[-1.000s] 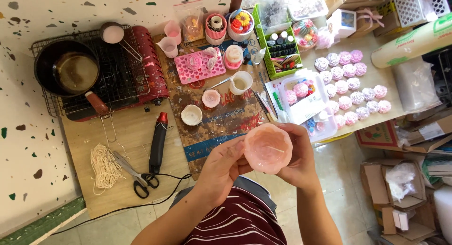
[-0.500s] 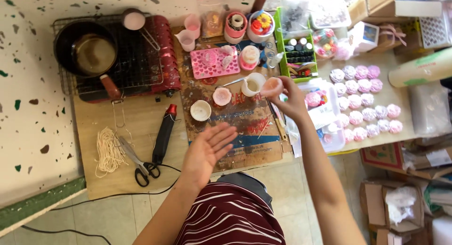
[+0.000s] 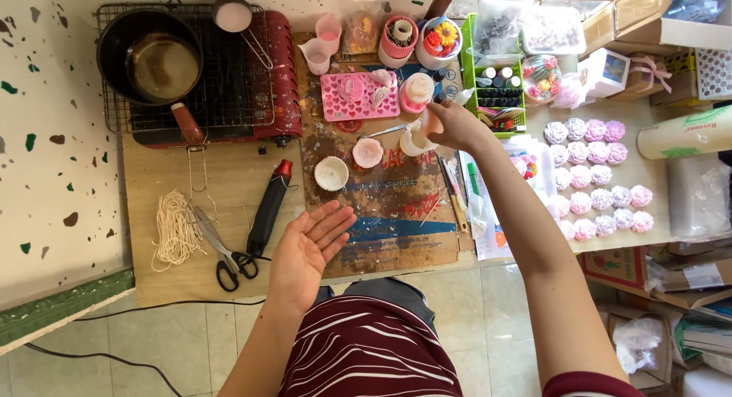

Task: The recorder uses a heat gun to melt the surface of a candle, adds color, and prepares to package finished products.

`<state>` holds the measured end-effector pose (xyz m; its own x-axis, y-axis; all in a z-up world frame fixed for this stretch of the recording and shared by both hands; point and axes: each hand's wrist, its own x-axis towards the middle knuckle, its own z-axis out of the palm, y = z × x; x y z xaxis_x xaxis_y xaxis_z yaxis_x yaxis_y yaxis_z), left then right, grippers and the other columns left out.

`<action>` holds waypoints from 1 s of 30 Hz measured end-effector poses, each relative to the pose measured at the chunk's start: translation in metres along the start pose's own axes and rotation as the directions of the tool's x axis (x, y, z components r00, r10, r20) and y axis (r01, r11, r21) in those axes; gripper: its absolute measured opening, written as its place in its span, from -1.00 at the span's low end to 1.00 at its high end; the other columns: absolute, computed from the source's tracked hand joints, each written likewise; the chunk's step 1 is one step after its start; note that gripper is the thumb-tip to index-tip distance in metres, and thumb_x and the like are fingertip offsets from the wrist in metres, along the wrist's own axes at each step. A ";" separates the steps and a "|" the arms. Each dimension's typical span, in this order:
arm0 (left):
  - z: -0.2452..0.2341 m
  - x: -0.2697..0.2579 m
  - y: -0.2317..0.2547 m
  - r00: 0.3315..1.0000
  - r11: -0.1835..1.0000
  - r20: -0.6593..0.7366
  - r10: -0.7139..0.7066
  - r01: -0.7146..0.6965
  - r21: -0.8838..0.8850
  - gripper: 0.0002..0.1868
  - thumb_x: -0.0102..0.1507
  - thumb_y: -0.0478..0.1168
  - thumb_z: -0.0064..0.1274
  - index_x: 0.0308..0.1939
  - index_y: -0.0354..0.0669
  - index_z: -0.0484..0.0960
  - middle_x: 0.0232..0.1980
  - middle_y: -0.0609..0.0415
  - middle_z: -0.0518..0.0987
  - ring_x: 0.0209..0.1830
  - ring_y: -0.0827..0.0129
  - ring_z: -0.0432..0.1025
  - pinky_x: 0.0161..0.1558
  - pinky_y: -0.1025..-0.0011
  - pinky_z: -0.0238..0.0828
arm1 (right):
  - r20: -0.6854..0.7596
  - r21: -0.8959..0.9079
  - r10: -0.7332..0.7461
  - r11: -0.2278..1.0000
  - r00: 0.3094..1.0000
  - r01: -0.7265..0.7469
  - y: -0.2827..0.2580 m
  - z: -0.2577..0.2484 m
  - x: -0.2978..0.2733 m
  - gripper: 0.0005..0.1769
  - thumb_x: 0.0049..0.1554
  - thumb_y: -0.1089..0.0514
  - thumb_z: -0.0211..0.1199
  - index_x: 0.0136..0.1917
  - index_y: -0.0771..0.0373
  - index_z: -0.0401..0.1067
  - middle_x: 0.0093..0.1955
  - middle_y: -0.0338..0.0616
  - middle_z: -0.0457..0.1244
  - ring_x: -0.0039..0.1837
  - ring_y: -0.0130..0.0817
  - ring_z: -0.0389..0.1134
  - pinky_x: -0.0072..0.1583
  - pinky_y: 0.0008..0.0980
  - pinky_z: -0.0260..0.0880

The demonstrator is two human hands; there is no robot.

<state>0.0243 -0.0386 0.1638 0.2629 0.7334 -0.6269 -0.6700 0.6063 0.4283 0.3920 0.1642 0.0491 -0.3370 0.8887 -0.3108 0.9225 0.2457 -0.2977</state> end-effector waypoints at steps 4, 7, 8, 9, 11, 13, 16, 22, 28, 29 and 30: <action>-0.003 0.000 0.001 1.000 1.000 -0.010 -0.001 0.001 -0.005 -0.43 0.42 -0.02 -0.40 0.29 -0.35 0.46 0.28 -0.23 0.58 0.33 0.11 0.46 0.27 0.23 0.37 | 0.023 -0.028 0.003 1.000 1.000 -0.003 -0.004 -0.005 0.003 -0.25 -0.03 0.03 0.44 0.38 0.26 0.34 0.16 0.24 0.30 0.16 0.20 0.37 0.20 0.02 0.39; -0.003 -0.001 0.002 1.000 1.000 -0.011 -0.002 0.001 -0.012 -0.43 0.43 -0.01 -0.40 0.30 -0.35 0.45 0.28 -0.22 0.58 0.33 0.12 0.46 0.27 0.24 0.37 | 0.026 -0.049 0.004 0.999 1.000 -0.003 -0.006 -0.008 0.004 -0.25 -0.03 0.01 0.46 0.36 0.28 0.35 0.15 0.24 0.30 0.15 0.19 0.38 0.19 0.02 0.39; -0.004 -0.002 0.003 1.000 1.000 -0.008 0.003 -0.003 -0.008 -0.43 0.43 -0.01 -0.40 0.29 -0.35 0.45 0.28 -0.22 0.58 0.33 0.12 0.46 0.28 0.24 0.37 | 0.024 -0.057 0.008 0.998 1.000 -0.006 -0.006 -0.008 0.005 -0.24 -0.03 0.00 0.46 0.37 0.29 0.35 0.14 0.24 0.30 0.15 0.19 0.37 0.19 0.02 0.39; -0.004 -0.002 0.003 1.000 1.000 -0.005 0.006 -0.006 -0.004 -0.43 0.43 -0.01 -0.40 0.29 -0.35 0.45 0.28 -0.22 0.58 0.33 0.12 0.46 0.28 0.24 0.37 | 0.022 -0.064 0.012 0.998 1.000 -0.010 -0.006 -0.008 0.005 -0.23 -0.04 0.00 0.46 0.38 0.29 0.35 0.14 0.24 0.30 0.16 0.19 0.37 0.19 0.02 0.39; -0.006 -0.002 0.002 1.000 1.000 -0.006 0.009 -0.009 -0.002 -0.43 0.43 -0.01 -0.40 0.29 -0.35 0.46 0.28 -0.23 0.58 0.33 0.11 0.46 0.28 0.23 0.37 | 0.000 -0.061 0.019 0.998 1.000 -0.018 -0.006 -0.006 0.004 -0.23 -0.03 -0.01 0.45 0.39 0.29 0.34 0.15 0.24 0.30 0.16 0.18 0.37 0.20 0.01 0.39; -0.009 -0.001 0.001 1.000 1.000 -0.004 0.013 -0.013 0.001 -0.43 0.43 -0.01 -0.40 0.29 -0.35 0.46 0.28 -0.23 0.58 0.32 0.10 0.46 0.27 0.23 0.37 | -0.024 -0.060 0.026 0.998 0.999 -0.028 0.005 0.010 0.007 -0.22 -0.02 -0.02 0.44 0.40 0.28 0.34 0.15 0.24 0.30 0.16 0.17 0.37 0.21 0.00 0.40; -0.012 0.002 -0.001 1.000 1.000 0.000 0.017 -0.017 -0.025 -0.43 0.41 -0.01 -0.39 0.29 -0.34 0.47 0.29 -0.22 0.58 0.33 0.11 0.46 0.28 0.22 0.37 | -0.150 -0.045 0.013 0.999 0.989 -0.020 0.031 0.042 0.013 -0.15 -0.03 -0.09 0.47 0.42 0.31 0.31 0.20 0.30 0.27 0.21 0.24 0.35 0.22 0.03 0.36; -0.024 0.004 -0.006 1.000 0.999 -0.012 0.026 -0.026 -0.025 -0.42 0.41 0.01 -0.36 0.30 -0.36 0.46 0.28 -0.23 0.58 0.33 0.08 0.46 0.28 0.21 0.37 | -0.241 0.075 0.101 0.994 0.965 -0.085 0.035 0.061 0.008 -0.13 0.02 -0.12 0.43 0.50 0.23 0.29 0.22 0.29 0.27 0.23 0.21 0.35 0.26 -0.05 0.38; -0.027 0.004 -0.008 1.000 1.000 -0.007 0.013 -0.013 -0.026 -0.42 0.42 0.00 -0.37 0.30 -0.37 0.46 0.27 -0.24 0.58 0.32 0.06 0.46 0.29 0.20 0.36 | -0.317 0.117 0.150 0.986 0.937 -0.118 0.017 0.065 -0.001 -0.11 0.02 -0.11 0.43 0.54 0.18 0.26 0.20 0.28 0.28 0.24 0.20 0.34 0.24 -0.04 0.38; -0.027 0.007 -0.009 1.000 1.000 -0.023 0.014 -0.014 -0.021 -0.42 0.42 0.00 -0.38 0.30 -0.37 0.46 0.27 -0.24 0.59 0.32 0.06 0.46 0.29 0.19 0.36 | -0.333 0.098 0.149 0.988 0.931 -0.123 0.015 0.065 -0.002 -0.09 -0.01 -0.10 0.46 0.53 0.18 0.27 0.20 0.29 0.28 0.24 0.20 0.33 0.24 -0.03 0.37; -0.026 0.009 -0.010 0.999 1.000 -0.039 0.015 -0.016 -0.016 -0.41 0.42 0.01 -0.38 0.30 -0.37 0.47 0.27 -0.24 0.59 0.32 0.06 0.46 0.29 0.18 0.36 | -0.348 0.079 0.148 0.989 0.926 -0.128 0.012 0.064 -0.002 -0.08 -0.04 -0.10 0.48 0.52 0.18 0.27 0.20 0.29 0.27 0.24 0.19 0.32 0.25 -0.03 0.37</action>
<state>0.0149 -0.0460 0.1369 0.2256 0.7299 -0.6453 -0.6849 0.5898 0.4278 0.3917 0.1402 -0.0119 -0.1100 0.9938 -0.0172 0.9402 0.0984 -0.3262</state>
